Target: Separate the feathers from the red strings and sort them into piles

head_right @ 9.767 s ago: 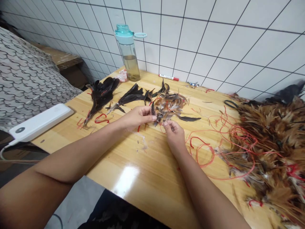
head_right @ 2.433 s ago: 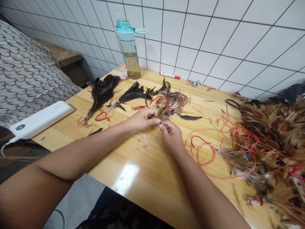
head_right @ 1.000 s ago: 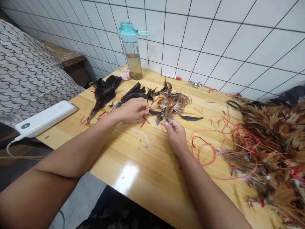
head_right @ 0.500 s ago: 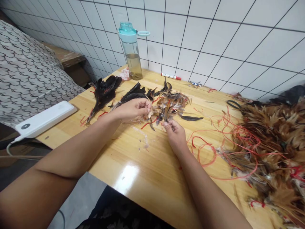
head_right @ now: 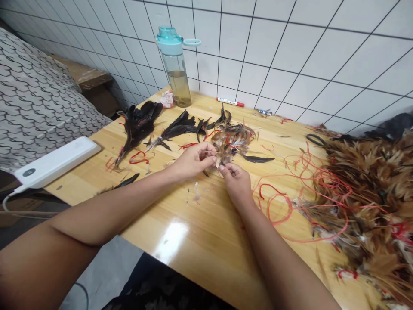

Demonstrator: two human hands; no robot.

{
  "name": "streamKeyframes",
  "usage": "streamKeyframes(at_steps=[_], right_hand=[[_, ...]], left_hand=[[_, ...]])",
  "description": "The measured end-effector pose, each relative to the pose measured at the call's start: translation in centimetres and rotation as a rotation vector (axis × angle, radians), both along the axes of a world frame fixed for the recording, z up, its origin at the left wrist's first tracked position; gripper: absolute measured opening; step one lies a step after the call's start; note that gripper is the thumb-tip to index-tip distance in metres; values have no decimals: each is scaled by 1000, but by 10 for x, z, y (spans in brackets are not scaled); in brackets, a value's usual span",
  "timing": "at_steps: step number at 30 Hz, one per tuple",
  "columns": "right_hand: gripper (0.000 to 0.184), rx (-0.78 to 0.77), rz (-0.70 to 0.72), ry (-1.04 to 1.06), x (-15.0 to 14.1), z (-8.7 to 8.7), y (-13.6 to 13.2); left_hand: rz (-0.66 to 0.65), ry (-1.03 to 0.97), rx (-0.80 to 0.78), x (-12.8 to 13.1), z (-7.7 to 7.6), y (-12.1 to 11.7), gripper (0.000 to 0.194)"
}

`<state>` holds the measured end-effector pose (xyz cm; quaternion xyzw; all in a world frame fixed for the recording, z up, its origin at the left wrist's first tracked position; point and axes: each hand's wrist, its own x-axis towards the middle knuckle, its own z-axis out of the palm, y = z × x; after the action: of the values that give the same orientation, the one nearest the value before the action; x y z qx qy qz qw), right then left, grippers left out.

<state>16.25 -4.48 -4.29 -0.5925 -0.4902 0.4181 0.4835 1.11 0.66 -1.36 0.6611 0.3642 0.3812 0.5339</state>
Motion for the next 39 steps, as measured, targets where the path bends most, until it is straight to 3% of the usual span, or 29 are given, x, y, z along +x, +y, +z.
streamKeyframes(at_steps=[5, 10, 16, 23, 25, 31, 39], right_hand=[[28, -15, 33, 28, 1, 1, 0], [30, -11, 55, 49, 1, 0, 0], [30, -15, 90, 109, 2, 3, -1], [28, -27, 94, 80, 3, 7, -4], [29, -23, 91, 79, 3, 7, -4], [31, 17, 122, 46, 5, 0, -1], [26, 58, 174, -22, 7, -3, 1]], left_hand=[[87, 49, 152, 2, -6, -3, 8], [86, 89, 231, 3, -6, -7, 7], [55, 51, 152, 1, -7, -1, 8], [249, 8, -9, -10, -3, 17, 11], [207, 39, -5, -12, -1, 18, 9], [-165, 105, -45, -8, 0, 9, 15], [-193, -146, -271, -1, -5, 2, 30]])
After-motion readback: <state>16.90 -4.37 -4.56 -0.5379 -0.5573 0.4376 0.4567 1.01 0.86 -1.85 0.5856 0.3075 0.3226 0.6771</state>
